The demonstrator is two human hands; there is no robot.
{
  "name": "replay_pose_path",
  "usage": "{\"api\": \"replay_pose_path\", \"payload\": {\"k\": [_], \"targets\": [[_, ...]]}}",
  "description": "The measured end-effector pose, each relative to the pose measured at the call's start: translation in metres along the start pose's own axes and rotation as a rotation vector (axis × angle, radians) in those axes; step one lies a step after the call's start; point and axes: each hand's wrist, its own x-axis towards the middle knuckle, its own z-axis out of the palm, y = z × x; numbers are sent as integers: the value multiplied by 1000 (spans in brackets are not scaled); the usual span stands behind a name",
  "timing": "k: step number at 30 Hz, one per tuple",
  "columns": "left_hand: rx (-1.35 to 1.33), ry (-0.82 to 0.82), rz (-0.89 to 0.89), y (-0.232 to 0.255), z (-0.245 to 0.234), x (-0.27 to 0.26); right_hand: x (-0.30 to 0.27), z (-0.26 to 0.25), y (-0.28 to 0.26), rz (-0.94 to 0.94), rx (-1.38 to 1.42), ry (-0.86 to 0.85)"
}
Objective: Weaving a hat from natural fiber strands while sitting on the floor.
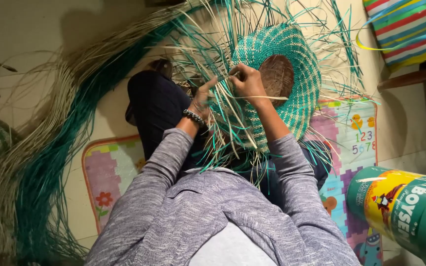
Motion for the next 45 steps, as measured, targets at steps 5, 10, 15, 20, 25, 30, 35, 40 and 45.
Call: {"api": "replay_pose_path", "payload": {"k": [5,10,15,20,25,30,35,40,45], "targets": [[-137,175,379,-33,-29,48,9,-5,-11,-74,35,-122],[146,236,503,-6,-10,18,17,-6,-17,-100,28,-153],[868,396,568,18,-18,22,30,-3,6,-125,-69,-90],[1171,798,648,16,8,37,9,-59,-68,318,885,353],[907,713,571,-2,-27,70,-18,-26,-126,98,868,108],[721,325,589,26,-56,39,-50,37,-121,-200,405,29],[955,185,40,61,-55,-29,-77,59,-131,-288,222,-281],[1100,163,245,46,-62,-26,-78,75,-123,-376,172,-479],[1033,211,321,20,-82,-5,-52,-18,-126,-294,457,-675]]}}
